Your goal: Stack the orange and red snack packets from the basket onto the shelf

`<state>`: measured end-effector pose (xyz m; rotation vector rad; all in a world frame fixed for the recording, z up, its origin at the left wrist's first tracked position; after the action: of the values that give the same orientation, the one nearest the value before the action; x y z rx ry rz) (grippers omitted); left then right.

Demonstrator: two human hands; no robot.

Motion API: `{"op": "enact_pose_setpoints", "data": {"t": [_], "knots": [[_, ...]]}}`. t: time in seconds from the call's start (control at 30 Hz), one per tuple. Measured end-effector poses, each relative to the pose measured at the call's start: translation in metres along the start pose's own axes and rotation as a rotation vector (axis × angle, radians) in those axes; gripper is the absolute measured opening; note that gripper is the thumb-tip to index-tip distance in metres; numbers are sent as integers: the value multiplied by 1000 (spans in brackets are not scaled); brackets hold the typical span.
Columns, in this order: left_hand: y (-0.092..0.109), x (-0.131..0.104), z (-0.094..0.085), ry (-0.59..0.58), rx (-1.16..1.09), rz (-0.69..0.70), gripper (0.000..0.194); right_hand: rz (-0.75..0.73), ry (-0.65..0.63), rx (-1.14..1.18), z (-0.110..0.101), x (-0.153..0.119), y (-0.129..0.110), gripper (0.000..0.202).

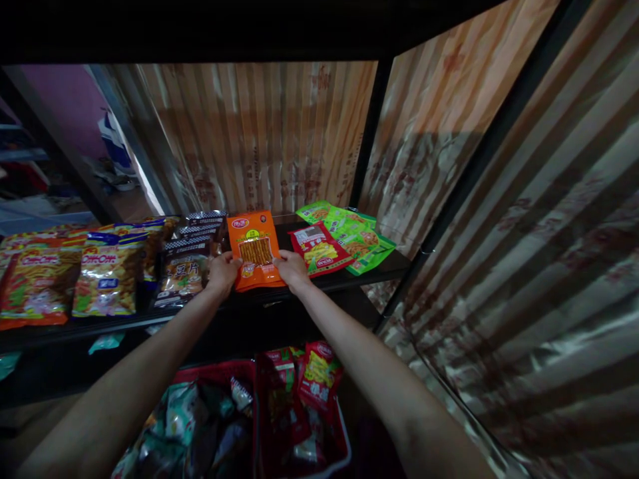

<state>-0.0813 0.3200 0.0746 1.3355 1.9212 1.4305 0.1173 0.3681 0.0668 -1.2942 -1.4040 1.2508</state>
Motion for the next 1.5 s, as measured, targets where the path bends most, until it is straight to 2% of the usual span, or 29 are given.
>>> {"op": "enact_pose_setpoints", "data": {"t": [0.17, 0.27, 0.33, 0.5, 0.63, 0.7, 0.8, 1.07, 1.3, 1.5], "knots": [[1, -11, 1, -44, 215, -45, 27, -25, 69, -376, -3, -3, 4, 22], [5, -17, 2, -56, 293, -58, 42, -22, 134, -600, -6, -8, -1, 37], [6, -19, 3, -65, 333, -55, 48, -27, 150, -667, -7, -12, -4, 47], [15, -20, 3, 12, 457, 99, 47, -86, 157, -749, -5, -20, -6, 50], [16, -23, 8, 48, 450, 184, 44, -167, 219, -824, -4, -23, -10, 48], [17, -25, 11, 54, 453, 212, 45, -223, 232, -841, -2, -23, -12, 50], [18, -27, 15, 37, 465, 253, 49, -286, 184, -831, 5, -18, -15, 51], [17, -32, 25, -73, 516, 269, 60, -105, 40, -635, 12, 12, -9, 58], [16, -33, 28, -71, 518, 305, 62, -90, 59, -440, 8, 29, 10, 55], [14, -33, 29, -114, 508, 297, 63, -49, 74, -559, 10, 26, 9, 56]]}}
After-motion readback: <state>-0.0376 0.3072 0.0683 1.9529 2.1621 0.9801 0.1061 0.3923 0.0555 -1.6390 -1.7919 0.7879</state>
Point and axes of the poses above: each hand's wrist, its own x-axis towards the middle knuckle, its own z-axis out of the palm, y = z × x, the point moved 8 cm from there along x, towards the middle knuckle, and after that the axes turned 8 degrees about z, right-handed, at the moved point
